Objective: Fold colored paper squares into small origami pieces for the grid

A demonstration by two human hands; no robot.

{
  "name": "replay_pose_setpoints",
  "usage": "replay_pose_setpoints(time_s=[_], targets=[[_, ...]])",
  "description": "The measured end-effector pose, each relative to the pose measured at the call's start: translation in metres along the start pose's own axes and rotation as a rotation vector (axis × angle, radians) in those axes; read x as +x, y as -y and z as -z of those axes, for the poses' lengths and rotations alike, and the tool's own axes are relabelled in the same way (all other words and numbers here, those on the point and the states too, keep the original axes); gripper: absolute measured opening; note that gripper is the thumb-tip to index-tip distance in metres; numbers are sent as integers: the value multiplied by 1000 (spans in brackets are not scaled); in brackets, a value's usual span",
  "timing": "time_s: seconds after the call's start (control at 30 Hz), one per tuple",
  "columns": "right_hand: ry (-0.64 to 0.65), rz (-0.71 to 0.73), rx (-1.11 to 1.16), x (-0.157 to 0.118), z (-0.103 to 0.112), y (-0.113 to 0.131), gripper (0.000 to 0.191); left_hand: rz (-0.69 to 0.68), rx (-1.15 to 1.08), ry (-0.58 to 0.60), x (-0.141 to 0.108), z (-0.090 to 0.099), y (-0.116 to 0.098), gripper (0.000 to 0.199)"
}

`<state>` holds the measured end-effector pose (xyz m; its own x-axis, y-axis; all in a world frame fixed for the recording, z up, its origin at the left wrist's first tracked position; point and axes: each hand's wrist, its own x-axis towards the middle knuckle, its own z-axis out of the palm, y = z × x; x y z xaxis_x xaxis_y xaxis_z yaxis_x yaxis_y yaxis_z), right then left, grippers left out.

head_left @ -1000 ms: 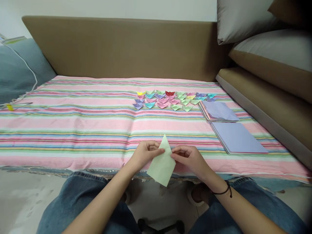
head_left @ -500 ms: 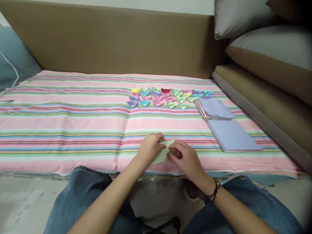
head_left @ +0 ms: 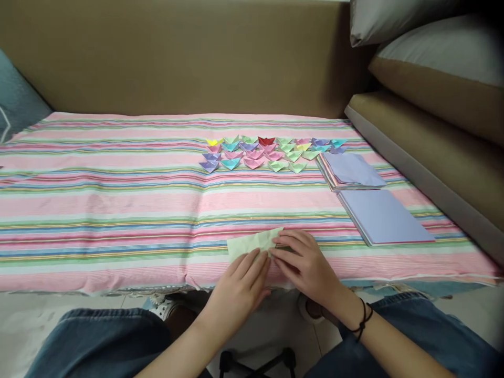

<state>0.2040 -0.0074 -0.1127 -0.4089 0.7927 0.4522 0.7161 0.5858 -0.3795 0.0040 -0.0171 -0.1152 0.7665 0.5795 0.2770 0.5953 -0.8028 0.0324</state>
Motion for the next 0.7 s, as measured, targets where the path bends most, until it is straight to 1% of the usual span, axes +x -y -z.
replay_pose_setpoints(time_s=[0.1,0.23,0.33,0.47,0.57,0.7], targets=[[52,76,-25,-5,1,-5,29,-2,-1,53,-7,-4,2,50],[120,112,-62,-7,3,-10,31,18,-26,72,-9,-1,4,54],[102,83,-86,-7,3,-15,30,61,-25,66,-9,3,6,57],[61,32,-151,-4,1,-20,32,73,-38,85,-10,3,9,63],[45,42,-191,0,-1,-15,32,81,-53,97,-10,4,10,62],[111,95,-102,4,-5,-1,36,75,-82,107,-9,10,15,58]])
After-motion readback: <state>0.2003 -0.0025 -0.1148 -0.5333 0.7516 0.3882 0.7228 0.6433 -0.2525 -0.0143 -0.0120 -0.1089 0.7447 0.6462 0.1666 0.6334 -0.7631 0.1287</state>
